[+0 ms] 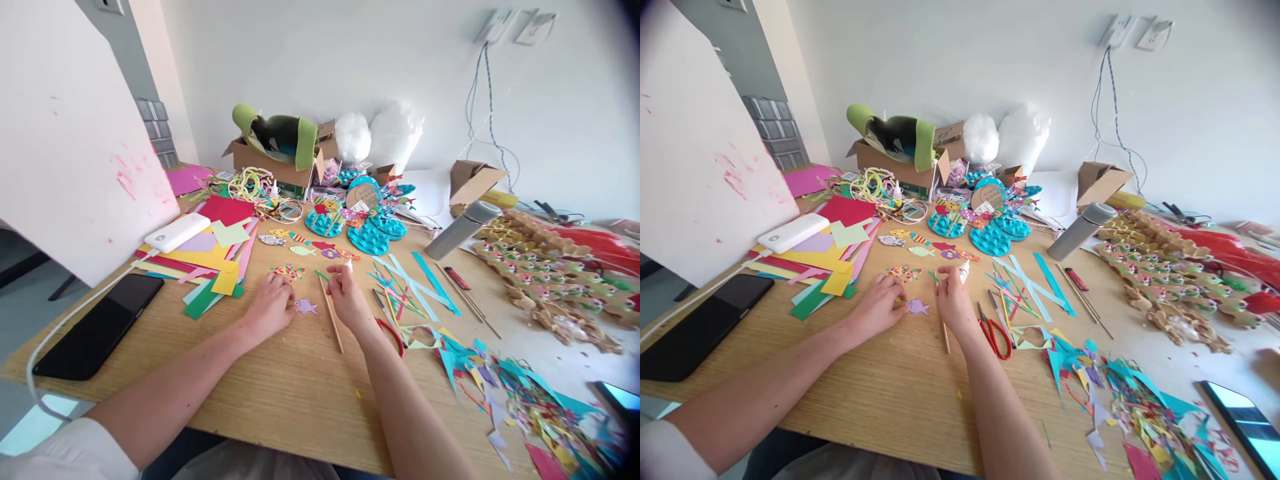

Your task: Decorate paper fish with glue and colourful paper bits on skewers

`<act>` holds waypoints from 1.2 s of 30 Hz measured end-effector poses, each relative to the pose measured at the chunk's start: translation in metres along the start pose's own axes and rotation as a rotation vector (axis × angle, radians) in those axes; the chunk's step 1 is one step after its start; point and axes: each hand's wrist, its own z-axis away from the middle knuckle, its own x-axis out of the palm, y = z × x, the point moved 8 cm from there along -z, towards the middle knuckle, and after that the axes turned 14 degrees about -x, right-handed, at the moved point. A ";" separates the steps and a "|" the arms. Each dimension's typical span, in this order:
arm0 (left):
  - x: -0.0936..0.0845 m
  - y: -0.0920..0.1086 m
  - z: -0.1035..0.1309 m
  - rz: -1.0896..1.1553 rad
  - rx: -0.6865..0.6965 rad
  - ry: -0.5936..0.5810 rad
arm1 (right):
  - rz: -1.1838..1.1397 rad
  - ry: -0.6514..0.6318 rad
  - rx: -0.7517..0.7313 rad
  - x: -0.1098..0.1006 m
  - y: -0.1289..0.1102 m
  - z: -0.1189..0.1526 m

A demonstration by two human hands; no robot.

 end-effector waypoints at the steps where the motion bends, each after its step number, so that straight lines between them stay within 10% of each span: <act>1: 0.001 0.000 0.000 0.002 0.001 -0.001 | 0.001 0.004 -0.009 0.002 0.001 0.002; 20: 0.010 -0.001 -0.002 0.027 0.025 -0.019 | 0.349 -0.419 -0.043 0.034 0.008 0.018; 36: 0.013 -0.002 -0.002 0.030 0.020 -0.023 | 0.426 -0.383 -0.049 0.047 0.009 0.017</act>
